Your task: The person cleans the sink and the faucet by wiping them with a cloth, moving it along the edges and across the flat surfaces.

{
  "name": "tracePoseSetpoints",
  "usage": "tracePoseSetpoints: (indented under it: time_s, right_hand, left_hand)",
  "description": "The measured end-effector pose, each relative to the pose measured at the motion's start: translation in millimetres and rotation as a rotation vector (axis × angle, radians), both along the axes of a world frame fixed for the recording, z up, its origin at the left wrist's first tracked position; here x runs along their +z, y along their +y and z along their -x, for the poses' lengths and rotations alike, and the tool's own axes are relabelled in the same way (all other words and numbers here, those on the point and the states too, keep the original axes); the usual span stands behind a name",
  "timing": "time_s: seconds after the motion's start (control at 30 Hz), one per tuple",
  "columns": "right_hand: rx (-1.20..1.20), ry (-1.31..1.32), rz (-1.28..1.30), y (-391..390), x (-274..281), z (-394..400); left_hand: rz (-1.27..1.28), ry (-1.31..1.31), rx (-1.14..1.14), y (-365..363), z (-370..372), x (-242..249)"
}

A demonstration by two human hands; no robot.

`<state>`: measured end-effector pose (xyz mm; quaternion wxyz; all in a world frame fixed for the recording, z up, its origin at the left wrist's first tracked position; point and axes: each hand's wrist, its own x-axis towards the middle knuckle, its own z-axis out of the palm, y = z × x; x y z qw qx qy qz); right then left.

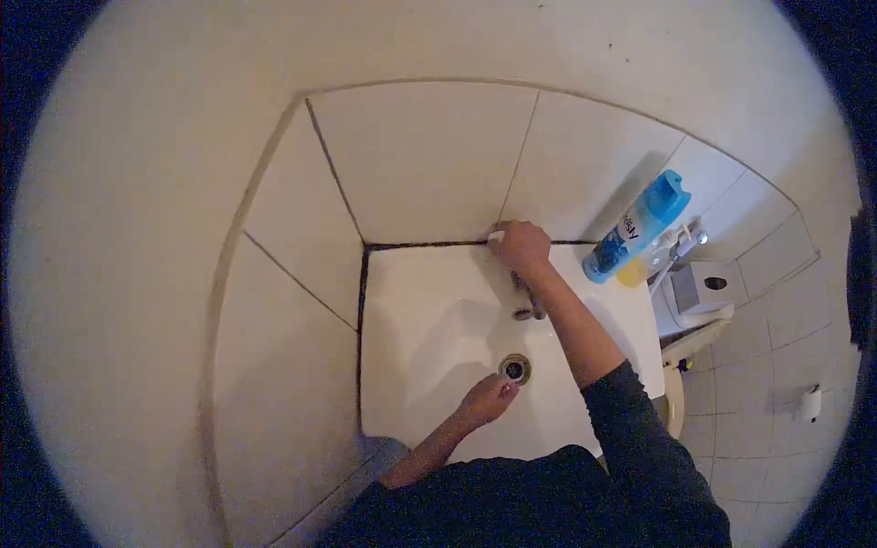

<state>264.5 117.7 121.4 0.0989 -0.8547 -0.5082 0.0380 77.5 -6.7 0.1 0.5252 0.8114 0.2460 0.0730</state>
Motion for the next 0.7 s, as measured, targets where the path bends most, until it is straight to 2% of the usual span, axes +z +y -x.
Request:
tracePoseSetpoints:
  time_s: [0.07, 0.13, 0.27, 0.33, 0.43, 0.47, 0.53, 0.63, 0.7]
  right_hand:
    - [-0.010, -0.066, 0.000, 9.4, -3.9, 16.5]
    - [0.024, -0.023, -0.123, 17.5, -17.0, 27.0]
    - [0.107, -0.013, -0.115, 9.4, -16.9, 17.3]
    - [0.090, -0.153, 0.025, -0.4, 1.9, -0.8]
    - [0.014, -0.190, 0.154, -6.4, 18.6, 0.1]
    - [0.016, -0.193, 0.153, -2.9, 9.9, 1.7]
    - [0.044, -0.107, -0.027, 7.6, -12.4, 15.7]
    - [0.042, -0.077, 0.029, 21.5, -19.4, 48.3]
    - [0.051, -0.088, 0.006, 12.9, -13.6, 42.4]
  left_hand:
    - [-0.006, -0.010, 0.027, 4.6, -0.3, 3.1]
    - [0.028, 0.051, -0.028, 5.3, -2.0, 5.5]
    - [0.000, 0.024, 0.023, -3.7, 0.7, 0.0]
    - [0.021, 0.058, -0.028, -2.7, -0.3, -5.2]
    - [0.034, -0.003, -0.022, -1.7, -2.1, -4.5]
    - [0.033, -0.006, -0.020, -1.5, -3.3, -4.1]
    - [0.022, 0.030, -0.025, -1.4, -3.6, -4.8]
    - [0.059, 0.043, -0.004, -5.0, -1.3, 1.4]
    - [0.044, 0.063, -0.022, -2.4, 2.2, 4.8]
